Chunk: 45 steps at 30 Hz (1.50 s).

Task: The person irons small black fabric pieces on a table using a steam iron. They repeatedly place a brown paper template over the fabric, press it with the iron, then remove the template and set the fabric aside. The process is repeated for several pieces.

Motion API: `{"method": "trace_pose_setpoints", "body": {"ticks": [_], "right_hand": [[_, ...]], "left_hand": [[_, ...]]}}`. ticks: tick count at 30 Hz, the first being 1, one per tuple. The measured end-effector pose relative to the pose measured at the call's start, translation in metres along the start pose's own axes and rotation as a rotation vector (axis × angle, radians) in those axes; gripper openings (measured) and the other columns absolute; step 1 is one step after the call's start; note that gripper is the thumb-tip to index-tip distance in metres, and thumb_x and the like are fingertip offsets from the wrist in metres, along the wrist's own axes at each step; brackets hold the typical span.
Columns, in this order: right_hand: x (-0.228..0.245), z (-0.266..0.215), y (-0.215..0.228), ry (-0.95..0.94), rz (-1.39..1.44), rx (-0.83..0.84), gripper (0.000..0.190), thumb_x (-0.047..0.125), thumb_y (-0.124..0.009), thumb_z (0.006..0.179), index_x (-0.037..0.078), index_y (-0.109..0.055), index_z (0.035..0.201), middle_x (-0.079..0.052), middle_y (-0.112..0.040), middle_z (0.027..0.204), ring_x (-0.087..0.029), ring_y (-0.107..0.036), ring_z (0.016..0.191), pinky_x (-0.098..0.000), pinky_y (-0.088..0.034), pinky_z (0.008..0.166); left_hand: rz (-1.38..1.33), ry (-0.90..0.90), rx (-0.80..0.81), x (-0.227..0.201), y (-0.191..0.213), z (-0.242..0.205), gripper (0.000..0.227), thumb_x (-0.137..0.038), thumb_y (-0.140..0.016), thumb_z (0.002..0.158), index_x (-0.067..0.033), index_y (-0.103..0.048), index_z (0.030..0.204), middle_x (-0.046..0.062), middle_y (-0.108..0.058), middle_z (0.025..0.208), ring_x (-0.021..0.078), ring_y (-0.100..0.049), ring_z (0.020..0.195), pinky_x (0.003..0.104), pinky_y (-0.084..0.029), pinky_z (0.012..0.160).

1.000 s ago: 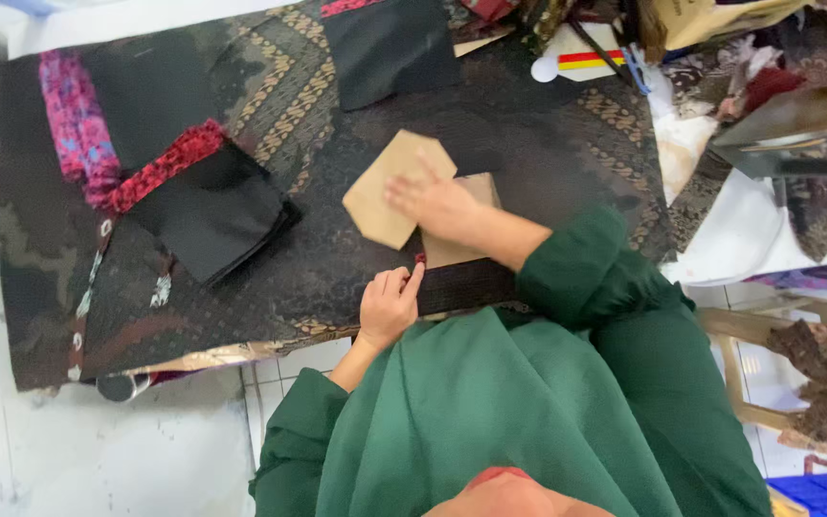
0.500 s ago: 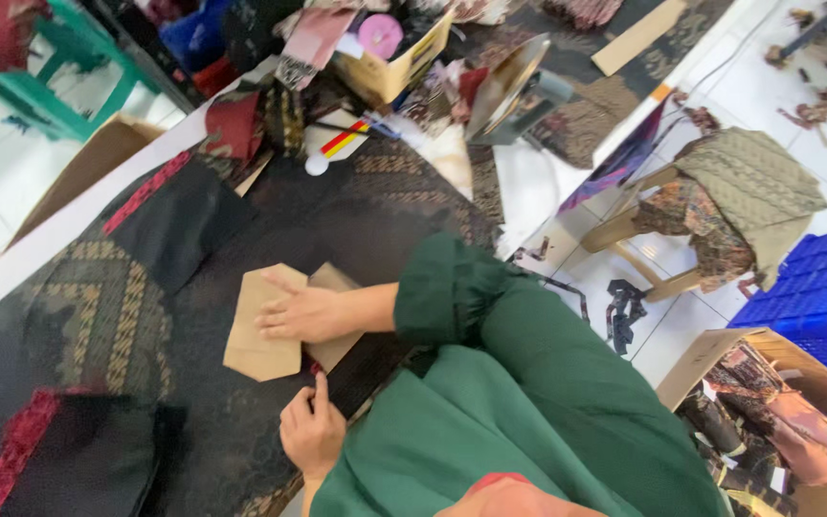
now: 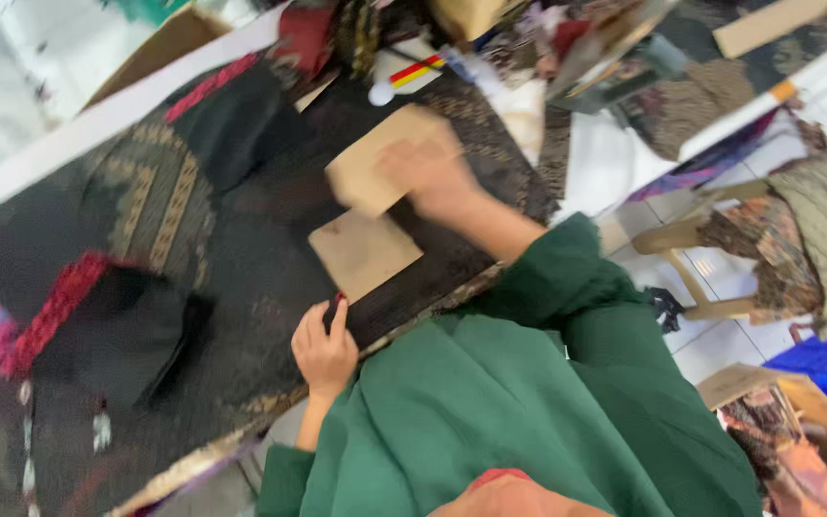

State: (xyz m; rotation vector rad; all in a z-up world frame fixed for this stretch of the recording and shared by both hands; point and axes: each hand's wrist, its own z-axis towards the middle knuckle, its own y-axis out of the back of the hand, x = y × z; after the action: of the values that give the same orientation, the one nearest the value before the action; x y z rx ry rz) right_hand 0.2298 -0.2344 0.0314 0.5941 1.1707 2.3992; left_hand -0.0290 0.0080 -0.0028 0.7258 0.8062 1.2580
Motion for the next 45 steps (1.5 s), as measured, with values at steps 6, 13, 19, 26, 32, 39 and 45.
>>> {"method": "trace_pose_setpoints", "body": {"ticks": [6, 13, 19, 26, 32, 39, 45], "right_hand": [[-0.001, -0.026, 0.026, -0.1, -0.112, 0.246, 0.064, 0.025, -0.068, 0.087, 0.006, -0.052, 0.146, -0.018, -0.049, 0.154, -0.036, -0.044, 0.142, -0.0694, -0.022, 0.114], [0.099, -0.04, -0.017, 0.265, -0.017, 0.443, 0.069, 0.032, -0.07, 0.086, 0.005, -0.051, 0.146, -0.017, -0.049, 0.155, -0.033, -0.045, 0.144, -0.0625, -0.024, 0.119], [0.127, -0.048, 0.006, 0.41, -0.12, 0.348, 0.051, 0.019, -0.069, 0.084, 0.006, -0.063, 0.133, -0.012, -0.063, 0.139, -0.027, -0.06, 0.128, -0.0558, -0.035, 0.118], [0.128, -0.019, 0.119, 0.333, 0.263, 0.102, 0.037, -0.002, -0.067, 0.078, 0.006, -0.068, 0.114, -0.008, -0.075, 0.112, -0.024, -0.073, 0.102, -0.0492, -0.052, 0.103], [0.081, -0.003, 0.15, 0.089, 0.055, -0.115, 0.04, -0.007, -0.067, 0.083, 0.002, -0.071, 0.121, -0.013, -0.073, 0.12, -0.032, -0.071, 0.11, -0.047, -0.054, 0.095], [0.068, -0.068, 0.057, -0.075, 0.21, 0.105, 0.031, 0.005, -0.074, 0.084, 0.009, -0.073, 0.114, -0.007, -0.069, 0.114, -0.031, -0.064, 0.107, -0.0444, -0.049, 0.094], [0.093, -0.089, 0.033, 0.022, 0.099, 0.184, 0.041, 0.008, -0.071, 0.08, 0.006, -0.072, 0.12, -0.007, -0.065, 0.12, -0.029, -0.061, 0.113, -0.0451, -0.047, 0.096]], "left_hand": [[-0.306, 0.17, 0.028, 0.018, -0.003, 0.012, 0.027, -0.006, -0.064, 0.087, -0.0152, -0.073, 0.111, 0.013, -0.064, 0.132, 0.036, -0.058, 0.128, 0.049, -0.045, 0.108], [-0.033, 0.156, 0.304, 0.061, -0.045, 0.068, 0.062, -0.027, -0.062, 0.095, -0.0082, -0.046, 0.152, 0.017, -0.038, 0.162, 0.0443, -0.027, 0.149, 0.065, -0.023, 0.117], [0.012, 0.136, 0.272, 0.059, -0.056, 0.066, 0.059, -0.036, -0.055, 0.103, -0.0147, -0.044, 0.157, 0.007, -0.036, 0.166, 0.0408, -0.023, 0.155, 0.07, -0.011, 0.122], [0.001, 0.133, 0.265, 0.063, -0.062, 0.064, 0.061, -0.037, -0.054, 0.105, -0.0135, -0.041, 0.159, 0.012, -0.035, 0.166, 0.0437, -0.022, 0.154, 0.069, -0.012, 0.121], [-0.206, 0.322, 0.098, 0.058, -0.045, 0.053, 0.03, -0.025, -0.067, 0.099, -0.0111, -0.063, 0.125, 0.017, -0.053, 0.152, 0.0444, -0.038, 0.148, 0.059, -0.028, 0.12], [-0.427, 0.348, 0.007, 0.023, -0.001, 0.018, 0.021, -0.02, -0.079, 0.084, -0.0077, -0.069, 0.098, 0.011, -0.069, 0.117, 0.0352, -0.063, 0.114, 0.048, -0.047, 0.098], [-0.314, 0.137, 0.032, 0.006, 0.014, 0.02, 0.027, -0.017, -0.079, 0.088, -0.0048, -0.071, 0.11, 0.009, -0.067, 0.115, 0.0308, -0.062, 0.112, 0.045, -0.048, 0.096]]}}
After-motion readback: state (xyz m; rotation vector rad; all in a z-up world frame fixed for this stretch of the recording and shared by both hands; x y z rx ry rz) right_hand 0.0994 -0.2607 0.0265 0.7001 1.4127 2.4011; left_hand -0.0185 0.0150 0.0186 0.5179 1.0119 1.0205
